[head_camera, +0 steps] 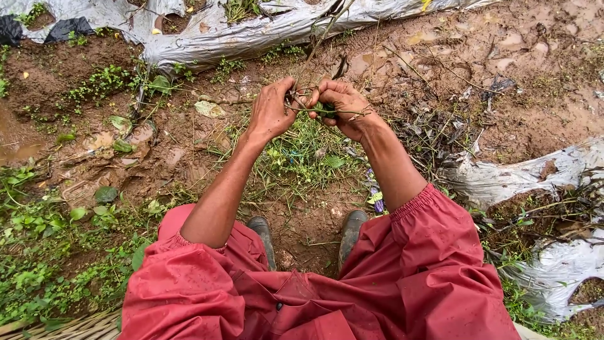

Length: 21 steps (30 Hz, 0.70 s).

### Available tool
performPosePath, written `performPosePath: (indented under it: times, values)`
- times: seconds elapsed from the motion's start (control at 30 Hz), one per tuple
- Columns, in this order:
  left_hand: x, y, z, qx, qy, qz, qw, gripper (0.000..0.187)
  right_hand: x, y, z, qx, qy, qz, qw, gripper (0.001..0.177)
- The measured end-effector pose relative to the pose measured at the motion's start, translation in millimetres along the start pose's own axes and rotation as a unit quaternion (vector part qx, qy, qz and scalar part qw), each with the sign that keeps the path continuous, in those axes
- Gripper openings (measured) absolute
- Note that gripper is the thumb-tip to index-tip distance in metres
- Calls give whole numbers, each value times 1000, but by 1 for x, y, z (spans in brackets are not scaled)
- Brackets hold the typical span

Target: The person sits in a muddy field and pulls weeds from the ground by hand. They gather the uprooted weeds into a pile on the ground.

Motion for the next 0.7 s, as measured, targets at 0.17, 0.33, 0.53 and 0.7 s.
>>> performPosePath:
  times: [0.17,0.33,0.53,0.7]
  values:
    - [1,13,-2,-4,-4,3,1000,9,10,19,-21,22,-8,-41,999,17]
    - [8,28,0,-9,-11,17,1000,9,3,14,-15,34,-14,-71,997,11]
    - [-4,7,1,4,-23,-3,1000,13,5,30,-22,11,21,-22,999,11]
    - [-3,1,1,8,-38,19,999,17,-1,20,-13,0,48,-14,999,14]
Point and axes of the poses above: each hand's wrist, its own z-axis towards the middle knuckle, its own x-axis out of the palm, y = z × x, the point moved 4 cm from there along z, towards the middle knuckle, and after that the axes turned 6 degrees about x, right-handed, at the moved point
